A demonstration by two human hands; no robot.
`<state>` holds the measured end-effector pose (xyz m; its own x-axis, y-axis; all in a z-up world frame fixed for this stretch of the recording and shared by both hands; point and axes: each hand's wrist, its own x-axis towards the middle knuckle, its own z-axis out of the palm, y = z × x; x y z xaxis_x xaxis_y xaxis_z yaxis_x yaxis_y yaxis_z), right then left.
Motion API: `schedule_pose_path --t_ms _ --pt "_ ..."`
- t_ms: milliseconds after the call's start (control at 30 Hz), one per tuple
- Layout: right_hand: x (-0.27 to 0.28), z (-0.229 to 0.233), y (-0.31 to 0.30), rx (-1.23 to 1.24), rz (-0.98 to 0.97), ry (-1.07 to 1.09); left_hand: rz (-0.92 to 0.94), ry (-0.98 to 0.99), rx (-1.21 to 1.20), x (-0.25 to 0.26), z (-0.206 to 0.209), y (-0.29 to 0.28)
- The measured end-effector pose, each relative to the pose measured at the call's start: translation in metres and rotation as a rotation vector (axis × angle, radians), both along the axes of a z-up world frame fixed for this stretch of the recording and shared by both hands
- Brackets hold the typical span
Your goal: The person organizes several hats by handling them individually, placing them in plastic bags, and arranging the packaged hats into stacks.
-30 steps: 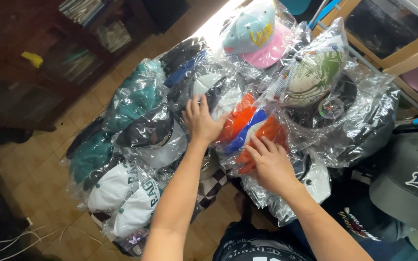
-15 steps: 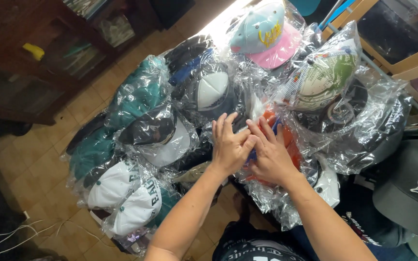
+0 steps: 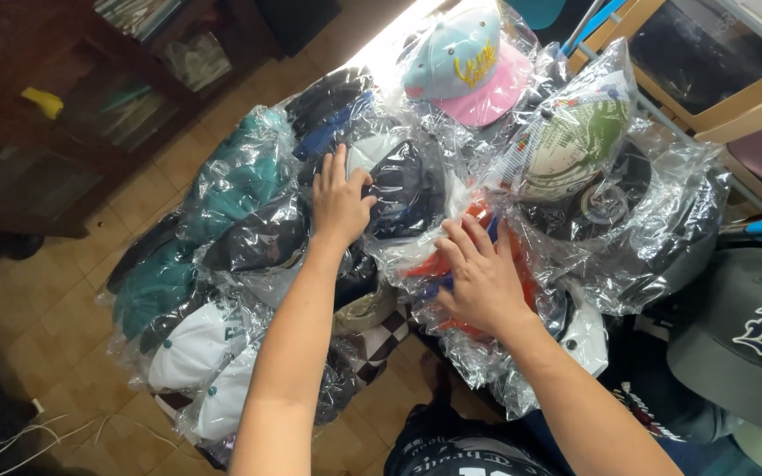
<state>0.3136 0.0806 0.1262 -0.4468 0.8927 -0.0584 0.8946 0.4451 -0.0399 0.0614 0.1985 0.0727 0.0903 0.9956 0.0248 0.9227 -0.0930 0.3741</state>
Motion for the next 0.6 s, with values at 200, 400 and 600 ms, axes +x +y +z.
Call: schedule_pose_path --t_ms 200,400,600 --pt "0.002 -0.003 -0.003 0.033 -0.010 0.014 0.130 -0.106 -0.084 -0.002 -0.005 0.010" --pt "0.001 -0.004 -0.003 0.011 -0.022 0.047 0.170 -0.109 -0.137 0.000 0.024 0.005" --pt "-0.002 0.001 0.000 -0.049 -0.042 0.054 -0.229 -0.369 0.326 0.019 -0.003 -0.018"
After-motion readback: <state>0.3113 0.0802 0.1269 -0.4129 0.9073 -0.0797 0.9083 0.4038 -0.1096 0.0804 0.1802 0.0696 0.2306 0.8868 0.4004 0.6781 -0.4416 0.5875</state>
